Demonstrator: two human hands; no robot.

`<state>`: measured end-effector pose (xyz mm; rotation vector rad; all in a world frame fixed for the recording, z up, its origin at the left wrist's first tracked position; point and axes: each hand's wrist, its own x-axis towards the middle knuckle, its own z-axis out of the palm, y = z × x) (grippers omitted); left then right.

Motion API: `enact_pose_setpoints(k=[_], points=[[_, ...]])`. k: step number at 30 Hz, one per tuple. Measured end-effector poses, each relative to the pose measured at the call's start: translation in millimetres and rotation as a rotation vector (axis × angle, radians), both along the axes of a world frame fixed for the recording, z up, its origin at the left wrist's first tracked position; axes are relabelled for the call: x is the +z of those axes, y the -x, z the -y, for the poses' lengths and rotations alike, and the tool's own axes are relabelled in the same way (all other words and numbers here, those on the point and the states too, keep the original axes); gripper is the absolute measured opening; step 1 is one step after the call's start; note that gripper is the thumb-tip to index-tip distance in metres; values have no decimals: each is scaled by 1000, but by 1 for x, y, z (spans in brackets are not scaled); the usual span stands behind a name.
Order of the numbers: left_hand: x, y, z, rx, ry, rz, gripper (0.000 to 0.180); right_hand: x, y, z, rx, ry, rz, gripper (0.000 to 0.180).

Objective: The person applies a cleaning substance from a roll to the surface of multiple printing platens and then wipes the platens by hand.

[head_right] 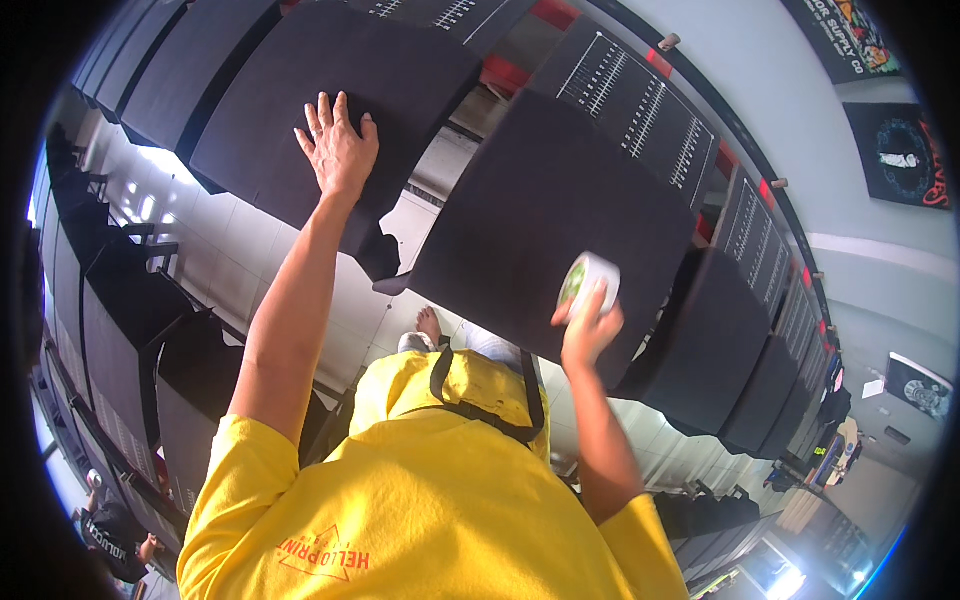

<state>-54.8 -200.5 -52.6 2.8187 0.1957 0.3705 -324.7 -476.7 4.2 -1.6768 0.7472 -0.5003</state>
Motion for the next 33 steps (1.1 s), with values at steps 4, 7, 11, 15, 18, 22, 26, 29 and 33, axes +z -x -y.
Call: enact_pose_setpoints(k=[4, 7, 11, 15, 18, 22, 26, 29, 33], points=[[2, -2, 1, -14, 31, 14, 58, 12, -63, 33, -21, -2, -2, 54], [-2, 0, -4, -4, 27, 17, 59, 7, -32, 17, -15, -25, -28, 52], [-3, 0, 1, 0, 9, 1, 59, 7, 9, -8, -51, -61, -18, 51], [-2, 0, 0, -24, 73, 46, 59, 2, -45, 26, -34, 107, -24, 53], [-2, -2, -2, -8, 38, 24, 59, 8, -63, 36, -6, 53, -35, 53], [-4, -1, -3, 8, 20, 23, 58, 7, -24, 8, -47, -30, 2, 49], [-6, -1, -2, -17, 51, 62, 58, 7, -55, 36, -35, 74, -17, 52], [-4, -1, -1, -30, 91, 69, 59, 8, -65, 47, 5, 34, -24, 53], [-3, -1, -1, 13, 11, 10, 57, 11, -32, 15, -64, -54, -13, 51]])
